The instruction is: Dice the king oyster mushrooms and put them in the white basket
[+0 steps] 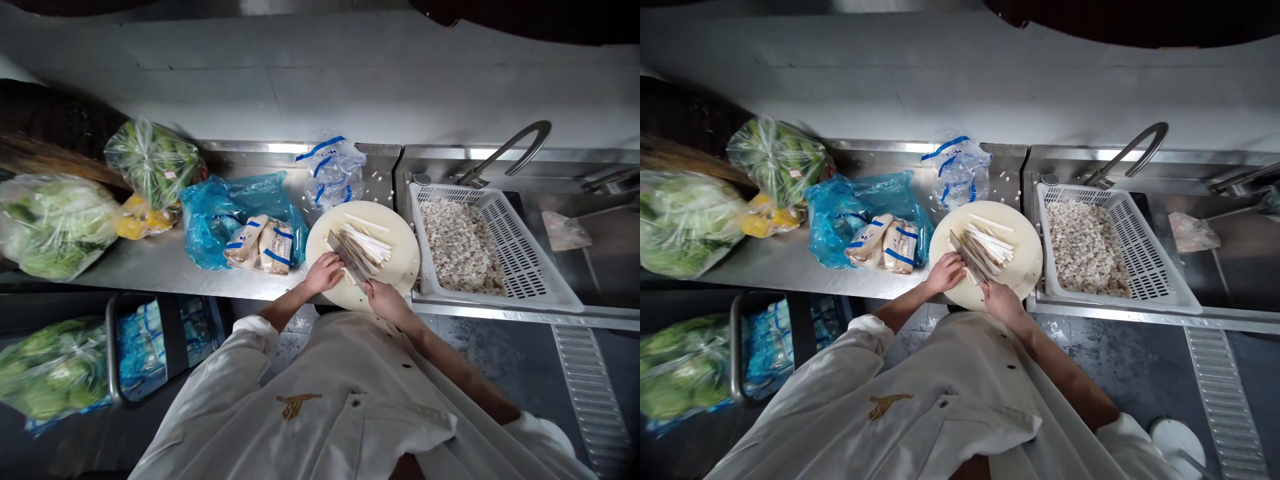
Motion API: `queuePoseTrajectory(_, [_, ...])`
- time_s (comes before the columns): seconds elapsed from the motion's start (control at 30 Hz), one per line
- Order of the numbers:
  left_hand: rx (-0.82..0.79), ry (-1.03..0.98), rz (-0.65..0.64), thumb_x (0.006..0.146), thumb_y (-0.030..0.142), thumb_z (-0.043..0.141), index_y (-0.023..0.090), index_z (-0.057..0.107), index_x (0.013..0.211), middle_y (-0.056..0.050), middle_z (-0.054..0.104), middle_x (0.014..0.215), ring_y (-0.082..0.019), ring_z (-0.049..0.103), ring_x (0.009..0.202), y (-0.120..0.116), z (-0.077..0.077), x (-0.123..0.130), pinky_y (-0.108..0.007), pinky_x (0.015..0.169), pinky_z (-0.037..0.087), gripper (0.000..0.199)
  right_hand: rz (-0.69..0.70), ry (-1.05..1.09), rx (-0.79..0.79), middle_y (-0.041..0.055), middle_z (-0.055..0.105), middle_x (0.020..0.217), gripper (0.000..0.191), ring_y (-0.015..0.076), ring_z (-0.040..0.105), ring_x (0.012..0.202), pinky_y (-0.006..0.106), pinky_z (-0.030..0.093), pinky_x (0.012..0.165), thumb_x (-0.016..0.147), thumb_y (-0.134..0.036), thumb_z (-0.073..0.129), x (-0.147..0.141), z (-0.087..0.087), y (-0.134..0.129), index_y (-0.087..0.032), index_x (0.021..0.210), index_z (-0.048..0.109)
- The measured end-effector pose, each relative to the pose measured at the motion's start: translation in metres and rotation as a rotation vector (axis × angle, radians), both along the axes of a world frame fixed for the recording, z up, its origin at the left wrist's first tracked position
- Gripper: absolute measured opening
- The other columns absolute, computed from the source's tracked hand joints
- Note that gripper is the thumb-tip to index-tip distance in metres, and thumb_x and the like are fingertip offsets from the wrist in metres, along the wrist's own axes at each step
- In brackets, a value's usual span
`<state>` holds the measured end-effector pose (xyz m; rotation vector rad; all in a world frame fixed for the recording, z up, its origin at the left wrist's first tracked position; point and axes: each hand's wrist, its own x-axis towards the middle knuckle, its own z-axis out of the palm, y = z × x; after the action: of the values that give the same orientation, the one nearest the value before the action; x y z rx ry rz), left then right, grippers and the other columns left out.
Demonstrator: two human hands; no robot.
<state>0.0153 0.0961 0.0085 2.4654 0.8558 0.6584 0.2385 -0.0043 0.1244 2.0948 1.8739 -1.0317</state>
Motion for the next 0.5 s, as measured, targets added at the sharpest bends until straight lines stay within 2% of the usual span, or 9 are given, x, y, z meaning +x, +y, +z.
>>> queuePoseTrajectory(0.17, [-0.003, -0.023, 0.008, 0.105, 0.041, 0.058, 0.021, 0.071, 0.124, -0.013, 0.065, 0.13, -0.03, 0.057, 0.132, 0.003, 0.003, 0.002, -0.054, 0.118, 0.049, 0.031, -0.046, 0.082, 0.032, 0.0151, 0.077, 0.122, 0.047, 0.022, 0.07, 0.116, 0.025, 0.045, 0.092, 0.116, -0.04, 0.03, -0.014, -0.016, 0.024, -0.016, 0.127, 0.068])
queuePoseTrajectory(0.27, [-0.067, -0.027, -0.019, 0.105, 0.041, 0.057, 0.021, 0.071, 0.125, -0.013, 0.066, 0.131, -0.03, 0.057, 0.132, 0.003, 0.013, 0.005, -0.053, 0.118, 0.047, 0.032, -0.054, 0.165, 0.109, 0.0141, 0.078, 0.117, 0.044, 0.0229, 0.071, 0.112, 0.026, 0.046, 0.09, 0.114, -0.039, 0.034, -0.001, -0.016, 0.031, -0.018, 0.11, 0.072])
queuePoseTrajectory(0.37, [-0.214, -0.064, -0.033, 0.105, 0.04, 0.057, 0.024, 0.073, 0.122, -0.012, 0.069, 0.13, -0.028, 0.059, 0.132, -0.001, 0.028, 0.01, -0.05, 0.122, 0.043, 0.029, -0.187, 0.266, 0.257, 0.0123, 0.078, 0.101, 0.04, 0.0232, 0.073, 0.097, 0.028, 0.048, 0.083, 0.111, -0.043, 0.04, 0.022, -0.007, 0.023, -0.02, 0.091, 0.067])
queuePoseTrajectory(0.43, [-0.338, -0.203, 0.1, 0.102, 0.043, 0.061, 0.025, 0.075, 0.115, -0.011, 0.07, 0.129, -0.028, 0.058, 0.134, -0.007, 0.04, 0.02, -0.049, 0.125, 0.039, 0.026, -0.356, 0.456, 0.276, 0.0061, 0.071, 0.078, 0.043, 0.0191, 0.068, 0.071, 0.027, 0.048, 0.068, 0.108, -0.053, 0.041, 0.034, 0.0, 0.012, -0.023, 0.082, 0.059])
queuePoseTrajectory(0.5, [-0.516, -0.493, 0.351, 0.1, 0.049, 0.064, 0.025, 0.075, 0.112, -0.009, 0.07, 0.128, -0.028, 0.058, 0.135, -0.013, 0.054, 0.037, -0.047, 0.124, 0.039, 0.029, -0.543, 0.746, 0.15, -0.0031, 0.054, 0.057, 0.051, 0.0134, 0.049, 0.045, 0.025, 0.04, 0.049, 0.104, -0.067, 0.042, 0.04, 0.004, 0.002, -0.025, 0.078, 0.053])
